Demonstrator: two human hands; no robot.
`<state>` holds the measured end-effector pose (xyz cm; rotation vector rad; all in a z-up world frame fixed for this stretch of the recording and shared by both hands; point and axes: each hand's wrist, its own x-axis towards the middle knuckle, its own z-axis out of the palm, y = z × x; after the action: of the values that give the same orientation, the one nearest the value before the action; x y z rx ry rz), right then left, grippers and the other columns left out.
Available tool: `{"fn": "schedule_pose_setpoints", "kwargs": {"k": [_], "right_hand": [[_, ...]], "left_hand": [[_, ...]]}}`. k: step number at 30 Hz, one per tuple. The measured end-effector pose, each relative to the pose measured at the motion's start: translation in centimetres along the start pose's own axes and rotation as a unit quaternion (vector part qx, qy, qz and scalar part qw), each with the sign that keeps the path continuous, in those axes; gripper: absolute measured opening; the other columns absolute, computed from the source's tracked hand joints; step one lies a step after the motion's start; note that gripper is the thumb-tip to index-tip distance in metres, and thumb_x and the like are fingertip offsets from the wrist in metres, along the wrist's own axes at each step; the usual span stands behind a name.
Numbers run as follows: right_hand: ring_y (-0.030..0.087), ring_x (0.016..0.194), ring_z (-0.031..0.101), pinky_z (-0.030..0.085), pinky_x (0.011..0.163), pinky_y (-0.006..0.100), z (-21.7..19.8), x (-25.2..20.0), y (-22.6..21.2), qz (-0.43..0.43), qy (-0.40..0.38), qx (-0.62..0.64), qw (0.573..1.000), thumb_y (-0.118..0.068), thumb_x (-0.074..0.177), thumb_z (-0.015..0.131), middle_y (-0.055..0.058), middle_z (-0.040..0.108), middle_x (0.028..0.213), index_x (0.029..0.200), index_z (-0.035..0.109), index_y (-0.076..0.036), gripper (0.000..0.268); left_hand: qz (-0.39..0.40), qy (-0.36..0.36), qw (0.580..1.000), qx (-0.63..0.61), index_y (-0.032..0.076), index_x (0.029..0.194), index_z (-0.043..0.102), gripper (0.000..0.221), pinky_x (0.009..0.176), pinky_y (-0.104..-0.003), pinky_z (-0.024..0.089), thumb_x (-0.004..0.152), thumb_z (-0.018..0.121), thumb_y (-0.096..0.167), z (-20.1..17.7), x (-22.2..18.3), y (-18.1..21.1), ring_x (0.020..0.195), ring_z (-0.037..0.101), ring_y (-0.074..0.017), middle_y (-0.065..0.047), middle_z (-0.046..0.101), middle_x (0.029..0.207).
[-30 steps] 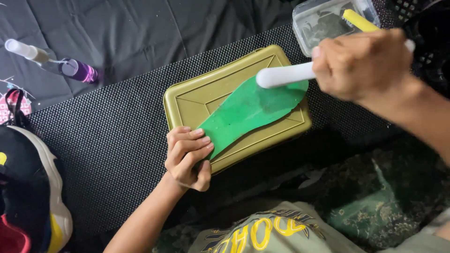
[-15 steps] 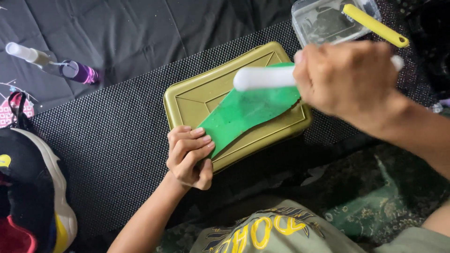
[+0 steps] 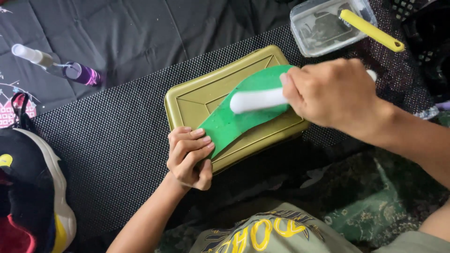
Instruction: Cleaning a shoe insole by applying solution with a brush, scrubbing with a sponge, and wiping with a cloth.
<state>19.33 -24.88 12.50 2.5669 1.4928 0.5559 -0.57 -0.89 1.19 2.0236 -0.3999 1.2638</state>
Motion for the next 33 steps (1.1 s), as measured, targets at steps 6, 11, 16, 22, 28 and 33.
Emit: {"fn": "schedule_pose_setpoints", "kwargs": {"k": [6,11,16,22,28,33], "right_hand": [[0.010,0.055,0.056,0.034,0.048,0.029,0.5,0.5,2.5,0.059,0.060,-0.219,0.972,-0.041,0.127,0.062,-0.011,0.059,0.072,0.086,0.058,-0.026,0.045],[0.014,0.044,0.051,0.036,0.039,0.034,-0.3,1.2,-0.4,-0.017,0.035,-0.052,0.998,-0.034,0.118,0.054,-0.006,0.055,0.058,0.077,0.060,-0.020,0.043],[0.008,0.054,0.055,0.033,0.046,0.027,1.2,0.6,1.8,0.016,0.075,-0.222,0.972,-0.041,0.123,0.061,-0.010,0.057,0.067,0.080,0.057,-0.025,0.045],[0.018,0.045,0.053,0.035,0.039,0.035,0.1,-0.6,0.7,-0.021,0.019,-0.011,1.000,-0.033,0.115,0.054,-0.002,0.057,0.059,0.076,0.061,-0.017,0.043],[0.024,0.052,0.055,0.040,0.047,0.038,3.6,-2.4,6.7,0.144,0.009,-0.164,0.976,-0.041,0.136,0.061,-0.001,0.051,0.065,0.087,0.060,-0.019,0.053],[0.059,0.075,0.071,0.055,0.065,0.065,4.6,-0.6,10.1,0.262,-0.170,0.013,0.950,-0.036,0.129,0.034,0.034,0.072,0.081,0.101,0.071,0.004,0.061]], "left_hand": [[0.002,0.005,1.000,-0.001,0.001,0.090,0.071,0.022,0.090,-0.050,0.050,0.082,0.057,0.015,0.1,-0.2,-0.1,0.092,0.070,-0.0351,-0.016,0.070,0.094],[0.002,0.002,1.000,0.002,0.001,0.090,0.071,0.022,0.089,-0.050,0.050,0.084,0.056,0.016,0.0,0.0,0.0,0.091,0.070,-0.0348,-0.016,0.070,0.094],[0.003,0.007,1.000,-0.002,0.001,0.090,0.071,0.022,0.089,-0.049,0.050,0.084,0.056,0.017,0.1,0.1,0.0,0.091,0.070,-0.0348,-0.016,0.070,0.093],[-0.001,0.002,1.000,0.001,0.001,0.090,0.070,0.021,0.088,-0.050,0.050,0.083,0.056,0.014,0.0,0.1,0.1,0.090,0.070,-0.0354,-0.016,0.069,0.093],[-0.002,-0.001,1.000,-0.001,0.001,0.092,0.070,0.021,0.089,-0.050,0.051,0.085,0.057,0.016,-0.1,0.2,0.3,0.092,0.070,-0.0352,-0.016,0.070,0.095],[-0.007,-0.011,1.000,0.005,0.001,0.092,0.071,0.021,0.092,-0.050,0.052,0.088,0.058,0.017,-0.2,0.3,0.4,0.094,0.070,-0.0348,-0.016,0.070,0.097]]}}
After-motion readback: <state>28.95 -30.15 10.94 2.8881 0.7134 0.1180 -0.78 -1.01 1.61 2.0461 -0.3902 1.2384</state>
